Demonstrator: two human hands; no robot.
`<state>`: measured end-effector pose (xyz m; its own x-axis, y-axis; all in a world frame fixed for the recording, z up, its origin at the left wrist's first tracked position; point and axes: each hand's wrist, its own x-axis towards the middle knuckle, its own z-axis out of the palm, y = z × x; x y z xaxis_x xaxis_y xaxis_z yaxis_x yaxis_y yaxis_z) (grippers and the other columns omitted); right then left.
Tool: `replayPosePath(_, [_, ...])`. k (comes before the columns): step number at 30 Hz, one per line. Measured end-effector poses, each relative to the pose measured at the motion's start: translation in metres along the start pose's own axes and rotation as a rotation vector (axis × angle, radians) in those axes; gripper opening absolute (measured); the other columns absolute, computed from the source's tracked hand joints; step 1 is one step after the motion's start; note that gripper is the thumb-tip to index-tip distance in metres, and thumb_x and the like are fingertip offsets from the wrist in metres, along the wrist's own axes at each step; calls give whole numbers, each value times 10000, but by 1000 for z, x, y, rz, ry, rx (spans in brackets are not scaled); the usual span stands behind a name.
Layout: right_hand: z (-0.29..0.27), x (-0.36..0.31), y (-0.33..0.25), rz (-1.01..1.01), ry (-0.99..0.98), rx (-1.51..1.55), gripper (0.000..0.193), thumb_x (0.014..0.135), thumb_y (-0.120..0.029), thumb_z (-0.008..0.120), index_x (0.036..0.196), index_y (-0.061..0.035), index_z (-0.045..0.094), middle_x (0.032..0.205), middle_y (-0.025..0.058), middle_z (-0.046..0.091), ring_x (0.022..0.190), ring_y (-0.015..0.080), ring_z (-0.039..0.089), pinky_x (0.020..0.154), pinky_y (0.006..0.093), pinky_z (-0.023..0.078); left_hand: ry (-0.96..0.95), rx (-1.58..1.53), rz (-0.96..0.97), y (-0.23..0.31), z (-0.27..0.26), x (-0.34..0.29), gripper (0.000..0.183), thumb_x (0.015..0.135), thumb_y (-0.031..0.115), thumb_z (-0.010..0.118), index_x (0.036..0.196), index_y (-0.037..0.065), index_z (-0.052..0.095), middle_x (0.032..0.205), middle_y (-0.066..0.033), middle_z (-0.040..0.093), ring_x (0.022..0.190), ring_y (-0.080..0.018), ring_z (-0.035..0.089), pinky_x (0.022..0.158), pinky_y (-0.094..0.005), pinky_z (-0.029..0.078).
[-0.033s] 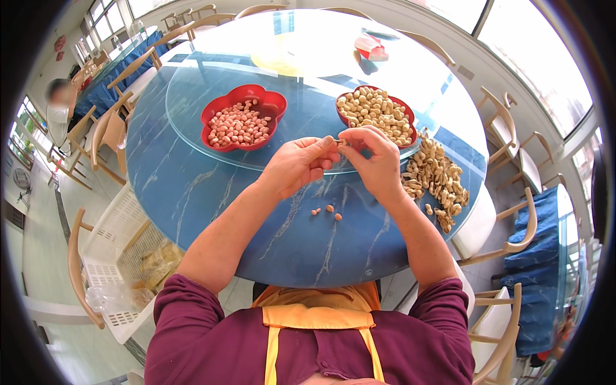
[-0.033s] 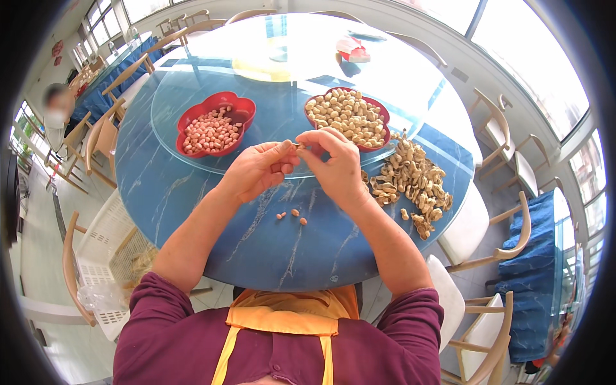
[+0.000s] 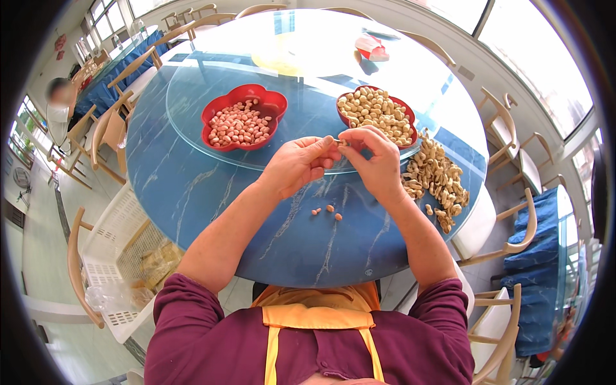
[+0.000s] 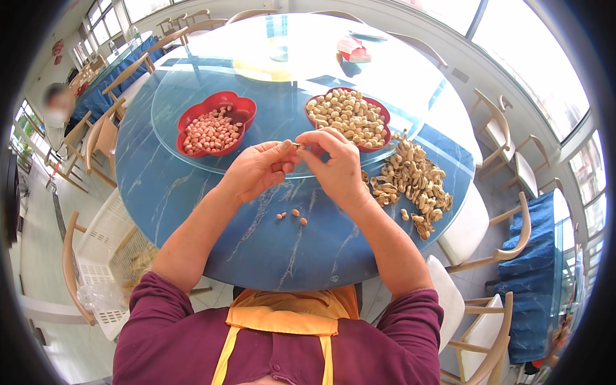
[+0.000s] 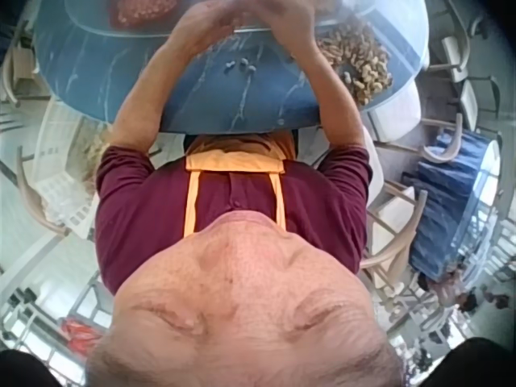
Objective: The person sits at a round table and repeatedly picks peanuts from a red bowl, cracks them by hand, and places the kernels into a second red bowl while discarding shells onto the table. The process continues throughout the clip with consistent hand motions.
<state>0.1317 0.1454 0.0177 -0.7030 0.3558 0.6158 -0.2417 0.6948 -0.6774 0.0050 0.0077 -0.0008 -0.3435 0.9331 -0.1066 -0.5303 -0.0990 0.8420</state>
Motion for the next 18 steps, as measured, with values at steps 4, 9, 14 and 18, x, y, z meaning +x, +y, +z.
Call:
replayPosePath(4, [1, 0, 1, -104, -30, 11, 194, 779, 27, 738, 962, -28, 699, 925, 47, 663, 732, 122, 620, 670, 249, 513, -1, -82, 20, -2, 0, 2, 219, 1003, 228, 572, 1042, 24, 641, 941, -44, 661, 789, -77, 586, 621, -196, 468])
replayPosePath(9, [3, -1, 0, -136, -49, 20, 203, 774, 37, 738, 962, -25, 694, 933, 55, 662, 735, 124, 627, 659, 247, 517, -88, -144, -16, -4, -6, 4, 213, 1016, 186, 513, 1087, 9, 607, 954, -46, 640, 808, -93, 590, 623, -194, 467])
replayPosePath(14, [5, -3, 2, -118, -17, -33, 205, 789, 46, 714, 974, -29, 667, 926, 59, 656, 735, 123, 645, 653, 250, 523, -83, -118, -47, -2, -4, 3, 211, 1015, 191, 514, 1082, 12, 603, 954, -47, 634, 814, -95, 587, 617, -193, 469])
replayPosePath(18, [5, -5, 3, -89, -21, -73, 188, 808, 41, 691, 977, -31, 652, 917, 65, 649, 726, 127, 648, 648, 255, 524, -7, -91, -75, 1, 5, 0, 206, 1015, 191, 518, 1086, 17, 603, 956, -47, 635, 792, -96, 583, 593, -191, 464])
